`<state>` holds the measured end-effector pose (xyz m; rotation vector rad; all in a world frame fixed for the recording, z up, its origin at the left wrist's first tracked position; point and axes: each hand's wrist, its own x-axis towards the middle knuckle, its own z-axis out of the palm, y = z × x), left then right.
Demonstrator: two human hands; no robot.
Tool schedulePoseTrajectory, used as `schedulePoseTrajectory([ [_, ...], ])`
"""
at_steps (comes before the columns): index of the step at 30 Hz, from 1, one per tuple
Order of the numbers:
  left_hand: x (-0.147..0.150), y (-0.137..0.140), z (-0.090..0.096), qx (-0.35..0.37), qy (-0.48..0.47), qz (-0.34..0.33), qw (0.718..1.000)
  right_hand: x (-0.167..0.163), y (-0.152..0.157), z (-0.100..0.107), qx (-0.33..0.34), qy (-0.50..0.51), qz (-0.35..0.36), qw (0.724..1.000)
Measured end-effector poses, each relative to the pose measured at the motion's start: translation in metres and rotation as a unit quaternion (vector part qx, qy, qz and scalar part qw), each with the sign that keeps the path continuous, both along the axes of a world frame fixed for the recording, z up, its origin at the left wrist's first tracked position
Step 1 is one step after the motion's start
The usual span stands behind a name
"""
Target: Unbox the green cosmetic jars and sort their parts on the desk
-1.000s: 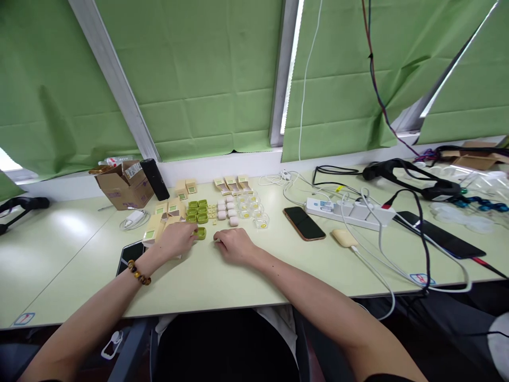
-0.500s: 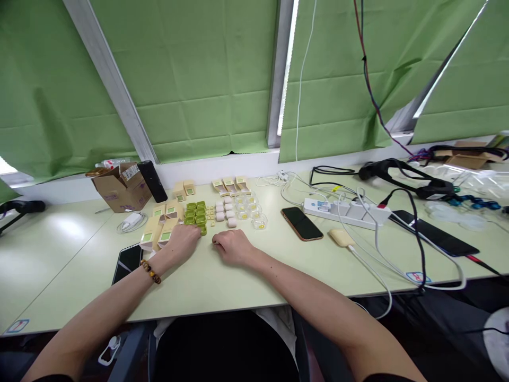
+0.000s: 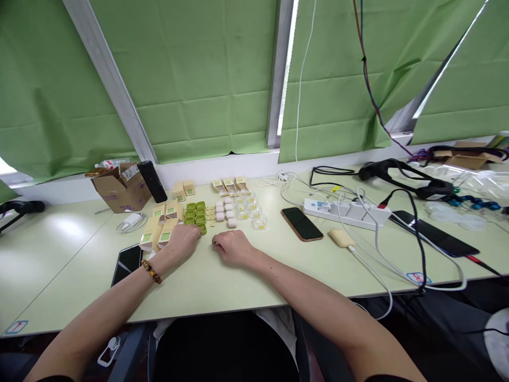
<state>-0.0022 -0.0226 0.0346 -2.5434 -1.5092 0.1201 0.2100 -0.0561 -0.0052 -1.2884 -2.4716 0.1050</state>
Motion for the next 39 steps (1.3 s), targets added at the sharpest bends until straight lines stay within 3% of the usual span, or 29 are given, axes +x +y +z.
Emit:
schedulePoseTrajectory([
  [20, -0.001, -0.001, 0.001, -0.006, -0.023, 0.010, 1.000, 0.000, 0.000, 0.000, -0.004, 0.005, 0.003, 1.000],
  [26, -0.016, 0.006, 0.023, 0.047, -0.052, 0.048, 0.996, 0.000, 0.000, 0.001, -0.002, 0.004, 0.001, 1.000],
  [33, -0.054, 0.048, 0.069, 0.136, -0.103, 0.133, 0.976, 0.000, 0.000, -0.001, -0.004, 0.000, 0.009, 1.000],
  [39, -0.073, 0.107, 0.084, 0.149, -0.104, 0.162, 0.970, -0.002, -0.002, 0.001, -0.012, -0.012, 0.013, 1.000],
])
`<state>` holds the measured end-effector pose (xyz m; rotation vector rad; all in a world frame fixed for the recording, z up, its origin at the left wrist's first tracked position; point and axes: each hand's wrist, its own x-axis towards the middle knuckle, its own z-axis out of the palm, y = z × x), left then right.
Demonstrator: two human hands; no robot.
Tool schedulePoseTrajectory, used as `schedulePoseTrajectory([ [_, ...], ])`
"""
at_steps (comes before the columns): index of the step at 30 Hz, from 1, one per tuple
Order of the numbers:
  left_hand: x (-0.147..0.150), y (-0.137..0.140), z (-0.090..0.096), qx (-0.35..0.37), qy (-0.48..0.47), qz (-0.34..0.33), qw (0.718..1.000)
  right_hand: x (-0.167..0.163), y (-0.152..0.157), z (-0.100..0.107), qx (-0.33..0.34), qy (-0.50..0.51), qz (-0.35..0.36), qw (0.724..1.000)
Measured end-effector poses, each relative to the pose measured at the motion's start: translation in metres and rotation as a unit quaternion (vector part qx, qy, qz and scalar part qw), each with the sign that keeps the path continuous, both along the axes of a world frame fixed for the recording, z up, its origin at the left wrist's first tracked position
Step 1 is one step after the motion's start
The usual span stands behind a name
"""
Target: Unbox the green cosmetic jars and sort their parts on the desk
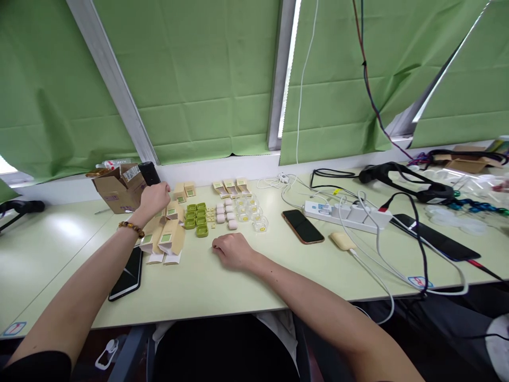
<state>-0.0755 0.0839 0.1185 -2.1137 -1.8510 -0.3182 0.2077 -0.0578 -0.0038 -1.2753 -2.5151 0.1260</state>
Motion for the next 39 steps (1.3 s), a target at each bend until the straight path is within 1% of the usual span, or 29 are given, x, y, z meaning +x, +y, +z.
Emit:
schedulePoseTrajectory([
  [5, 0.000, 0.041, -0.006, -0.024, -0.007, 0.018, 1.000, 0.000, 0.000, -0.001, 0.008, 0.001, 0.006, 1.000],
  [8, 0.001, 0.061, -0.015, -0.048, -0.009, 0.025, 0.998, 0.000, 0.001, -0.004, 0.014, 0.002, 0.013, 1.000],
  [11, 0.003, 0.075, -0.026, -0.063, -0.012, 0.031, 0.997, 0.000, 0.001, -0.005, 0.019, 0.002, 0.014, 1.000],
  [15, 0.005, 0.081, -0.040, -0.086, -0.009, 0.025, 0.996, 0.000, 0.001, -0.004, 0.018, -0.003, 0.015, 1.000],
  [19, 0.009, 0.085, -0.050, -0.089, -0.005, 0.009, 0.996, -0.001, 0.002, -0.005, 0.022, -0.002, 0.019, 1.000],
  [26, 0.023, 0.108, -0.055, -0.085, 0.020, -0.005, 0.996, -0.003, 0.001, -0.006, 0.016, -0.009, 0.022, 1.000],
  [31, 0.035, 0.122, -0.058, -0.079, 0.013, -0.001, 0.997, -0.005, -0.001, -0.003, 0.022, -0.022, 0.023, 0.999],
  [39, 0.039, 0.132, -0.068, -0.101, 0.016, -0.017, 0.995, -0.007, -0.001, -0.002, 0.023, -0.025, 0.034, 0.999],
])
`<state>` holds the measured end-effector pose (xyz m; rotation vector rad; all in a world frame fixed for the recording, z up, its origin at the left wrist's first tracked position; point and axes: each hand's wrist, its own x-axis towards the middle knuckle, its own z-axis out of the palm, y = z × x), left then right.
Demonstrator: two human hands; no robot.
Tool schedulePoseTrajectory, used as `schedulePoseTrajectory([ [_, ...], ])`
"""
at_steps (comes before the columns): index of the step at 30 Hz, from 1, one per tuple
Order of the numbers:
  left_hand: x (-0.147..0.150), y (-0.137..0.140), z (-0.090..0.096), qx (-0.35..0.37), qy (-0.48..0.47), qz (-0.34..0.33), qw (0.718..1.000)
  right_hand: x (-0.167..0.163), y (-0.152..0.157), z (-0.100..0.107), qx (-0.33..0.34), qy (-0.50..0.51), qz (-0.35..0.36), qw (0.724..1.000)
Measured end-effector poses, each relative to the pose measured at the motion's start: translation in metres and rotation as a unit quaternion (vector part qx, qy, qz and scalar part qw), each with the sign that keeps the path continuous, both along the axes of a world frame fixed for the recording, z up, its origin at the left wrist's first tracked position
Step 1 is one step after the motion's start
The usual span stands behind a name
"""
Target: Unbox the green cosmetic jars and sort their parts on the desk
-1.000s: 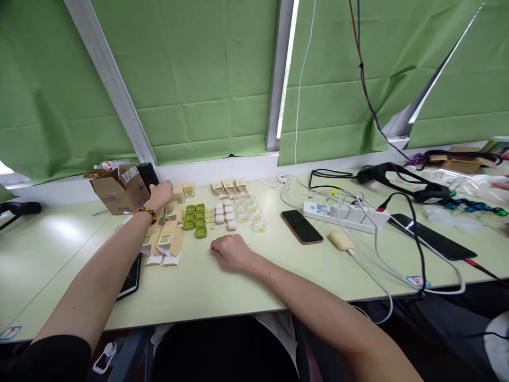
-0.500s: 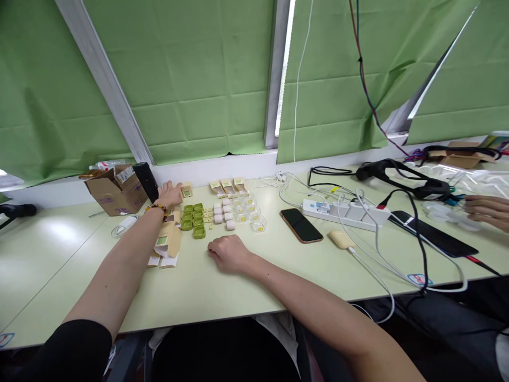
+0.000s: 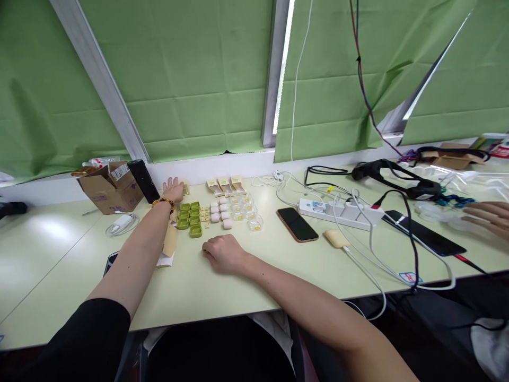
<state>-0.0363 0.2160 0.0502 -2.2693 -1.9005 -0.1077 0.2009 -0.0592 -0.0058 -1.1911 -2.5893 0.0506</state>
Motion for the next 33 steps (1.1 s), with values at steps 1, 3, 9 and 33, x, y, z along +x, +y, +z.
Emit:
schedulePoseTrajectory([
  [1, 0.000, 0.000, -0.001, 0.000, 0.001, -0.009, 1.000, 0.000, 0.000, 0.000, -0.001, -0.001, 0.001, 1.000],
  [3, 0.001, -0.001, -0.001, 0.008, 0.002, -0.031, 0.999, -0.001, -0.001, 0.002, -0.004, -0.004, 0.001, 1.000],
  [9, 0.006, -0.010, 0.000, 0.043, -0.012, -0.076, 0.996, -0.003, -0.001, 0.002, 0.000, -0.012, 0.005, 1.000],
  [33, 0.029, -0.240, 0.012, -0.253, -0.595, -0.229, 0.728, 0.032, 0.016, 0.033, -0.204, 0.472, 0.044, 0.857],
])
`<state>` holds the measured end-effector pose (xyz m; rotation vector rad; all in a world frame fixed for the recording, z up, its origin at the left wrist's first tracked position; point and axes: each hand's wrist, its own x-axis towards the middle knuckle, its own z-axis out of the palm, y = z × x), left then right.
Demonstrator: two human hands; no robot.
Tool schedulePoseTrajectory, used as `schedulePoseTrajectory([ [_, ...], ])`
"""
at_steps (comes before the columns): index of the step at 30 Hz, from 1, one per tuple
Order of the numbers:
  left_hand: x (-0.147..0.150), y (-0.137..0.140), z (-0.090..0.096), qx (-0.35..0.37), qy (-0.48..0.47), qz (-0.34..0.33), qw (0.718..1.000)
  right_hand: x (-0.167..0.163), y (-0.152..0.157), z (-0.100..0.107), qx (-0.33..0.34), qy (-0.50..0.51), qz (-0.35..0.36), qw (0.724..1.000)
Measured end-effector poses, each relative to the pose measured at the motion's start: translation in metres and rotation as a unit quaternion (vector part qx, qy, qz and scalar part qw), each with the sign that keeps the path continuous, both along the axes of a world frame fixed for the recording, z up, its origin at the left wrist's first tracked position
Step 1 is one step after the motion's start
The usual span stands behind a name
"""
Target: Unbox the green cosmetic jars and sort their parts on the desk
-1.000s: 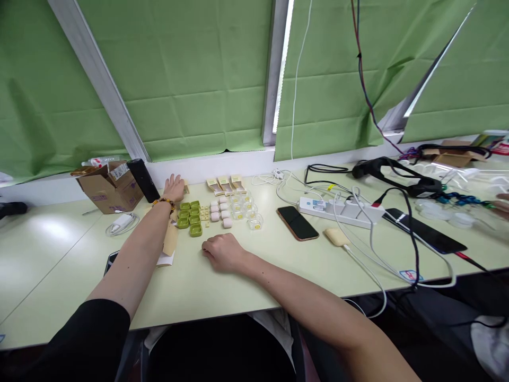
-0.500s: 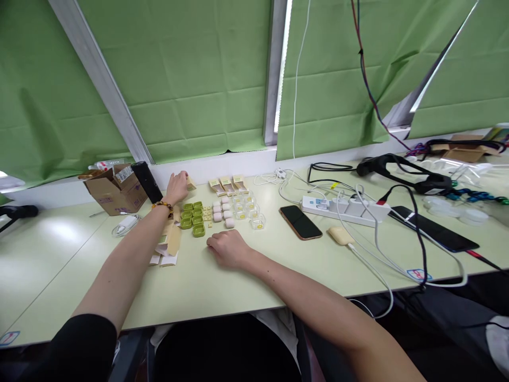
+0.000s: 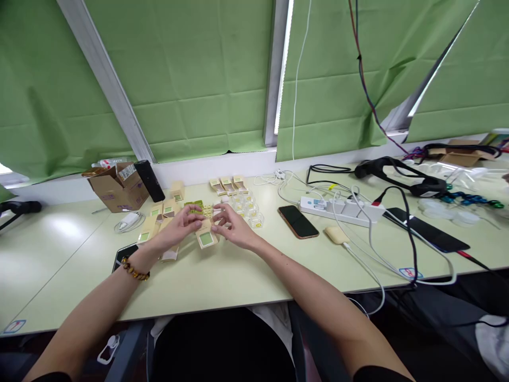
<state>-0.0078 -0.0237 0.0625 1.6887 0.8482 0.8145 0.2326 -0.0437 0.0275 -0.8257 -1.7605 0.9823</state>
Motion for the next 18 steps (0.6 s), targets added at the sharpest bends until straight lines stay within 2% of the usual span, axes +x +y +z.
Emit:
schedulePoseTrajectory([
  [2, 0.005, -0.010, -0.007, -0.027, 0.001, 0.028, 0.999, -0.004, 0.001, -0.006, -0.057, 0.014, 0.055, 0.997],
  [4, 0.010, -0.014, -0.013, -0.055, -0.026, 0.055, 0.997, -0.006, 0.003, -0.011, -0.089, 0.031, 0.074, 0.993],
  [6, 0.013, -0.015, -0.018, -0.092, -0.098, 0.070, 0.988, -0.008, 0.004, -0.013, -0.101, 0.053, 0.073, 0.991],
  [10, 0.013, -0.015, -0.033, -0.187, -0.240, 0.059, 0.951, -0.009, 0.001, -0.012, -0.091, 0.092, 0.062, 0.990],
  [13, 0.012, -0.017, -0.044, -0.234, -0.270, 0.032, 0.933, -0.010, -0.002, -0.009, -0.083, 0.113, 0.058, 0.988],
  [18, 0.017, -0.029, -0.045, -0.275, -0.316, -0.093, 0.903, -0.008, -0.004, -0.008, -0.073, 0.155, 0.033, 0.985],
])
